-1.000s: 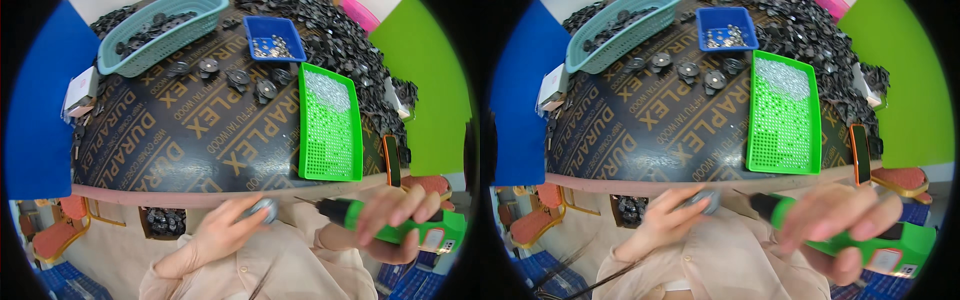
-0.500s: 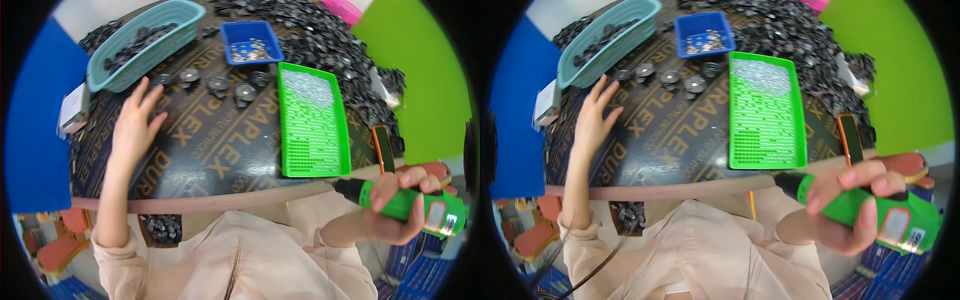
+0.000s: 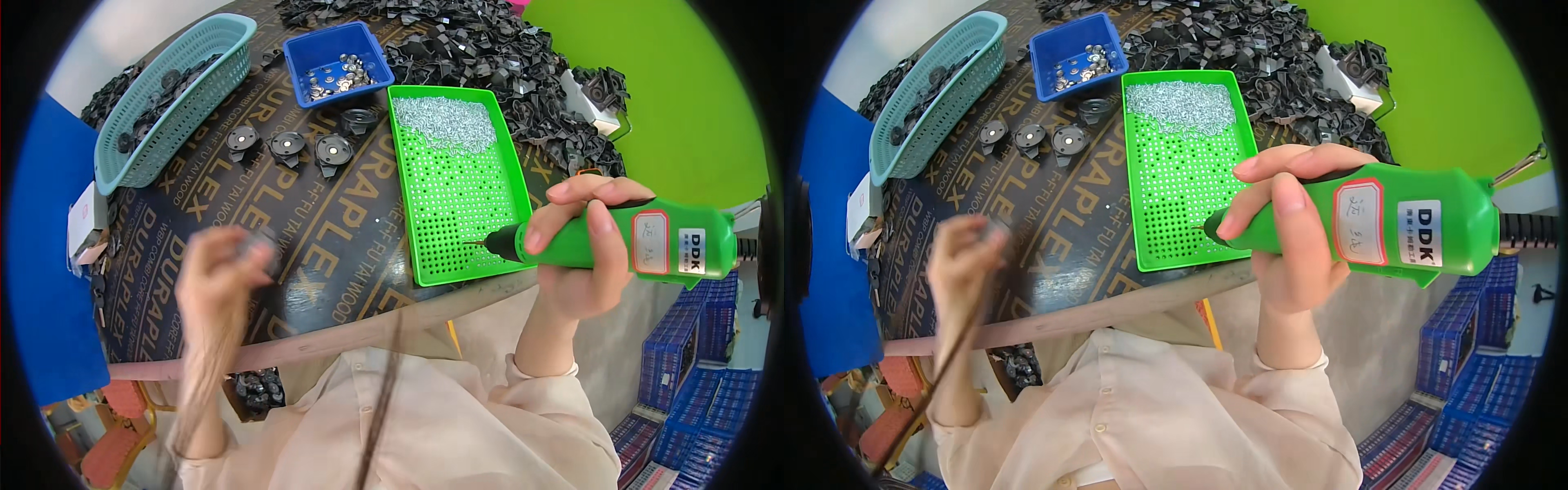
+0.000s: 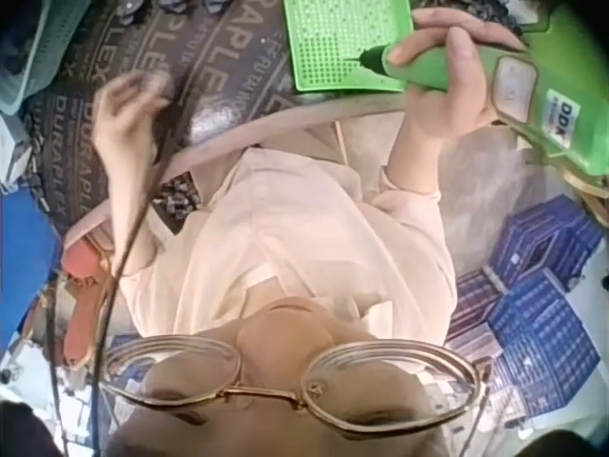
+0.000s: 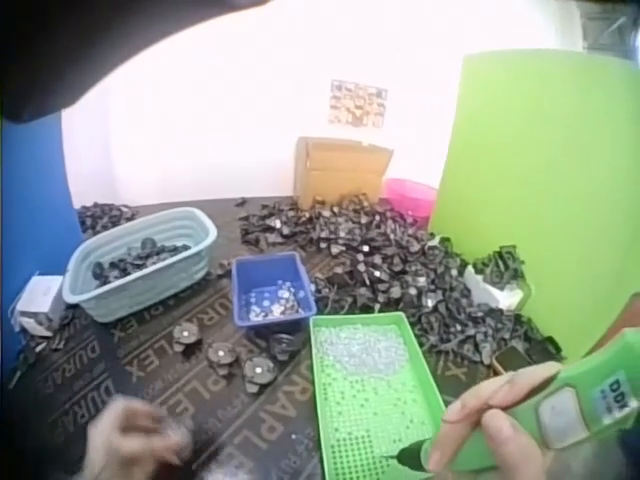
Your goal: Assemble toy parts by inserting and tightening screws with an electric screwdriver.
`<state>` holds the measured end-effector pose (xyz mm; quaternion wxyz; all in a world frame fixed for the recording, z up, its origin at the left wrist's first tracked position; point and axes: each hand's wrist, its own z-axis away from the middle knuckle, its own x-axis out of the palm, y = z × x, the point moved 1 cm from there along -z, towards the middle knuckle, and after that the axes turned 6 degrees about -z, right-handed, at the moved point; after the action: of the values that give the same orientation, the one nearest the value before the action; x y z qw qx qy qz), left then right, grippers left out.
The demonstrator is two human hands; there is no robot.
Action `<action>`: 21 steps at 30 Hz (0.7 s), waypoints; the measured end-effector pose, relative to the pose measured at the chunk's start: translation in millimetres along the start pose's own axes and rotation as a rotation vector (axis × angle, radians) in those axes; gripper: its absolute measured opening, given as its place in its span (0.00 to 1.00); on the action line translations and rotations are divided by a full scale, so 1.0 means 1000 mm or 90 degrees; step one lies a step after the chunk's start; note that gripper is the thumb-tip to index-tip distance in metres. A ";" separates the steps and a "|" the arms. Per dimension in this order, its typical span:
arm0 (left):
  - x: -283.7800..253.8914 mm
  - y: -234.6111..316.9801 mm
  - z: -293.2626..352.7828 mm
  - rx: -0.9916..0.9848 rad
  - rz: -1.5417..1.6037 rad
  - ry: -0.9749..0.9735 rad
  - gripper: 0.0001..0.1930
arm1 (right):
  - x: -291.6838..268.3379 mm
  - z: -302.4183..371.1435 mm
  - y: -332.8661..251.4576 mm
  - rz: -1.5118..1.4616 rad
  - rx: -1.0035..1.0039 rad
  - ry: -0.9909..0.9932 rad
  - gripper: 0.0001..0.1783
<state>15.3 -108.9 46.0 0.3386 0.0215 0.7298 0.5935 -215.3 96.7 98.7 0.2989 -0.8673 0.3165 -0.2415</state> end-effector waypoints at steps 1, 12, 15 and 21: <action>0.009 0.009 0.023 -0.038 -0.027 -0.096 0.10 | 0.001 0.000 0.002 0.005 0.005 0.000 0.11; 0.071 0.005 0.071 0.442 -0.138 -0.206 0.20 | 0.010 0.001 -0.003 0.004 0.016 0.002 0.10; 0.070 0.015 0.072 0.402 -0.114 -0.209 0.20 | 0.010 0.001 -0.003 0.008 0.016 0.005 0.10; 0.076 0.010 0.070 0.457 -0.118 -0.144 0.21 | 0.008 0.001 -0.002 0.003 0.032 0.016 0.10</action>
<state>-10.5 -13.5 14.1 0.4405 0.1376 0.8478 0.2612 -208.1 93.1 101.1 0.3170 -0.8557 0.3162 -0.2594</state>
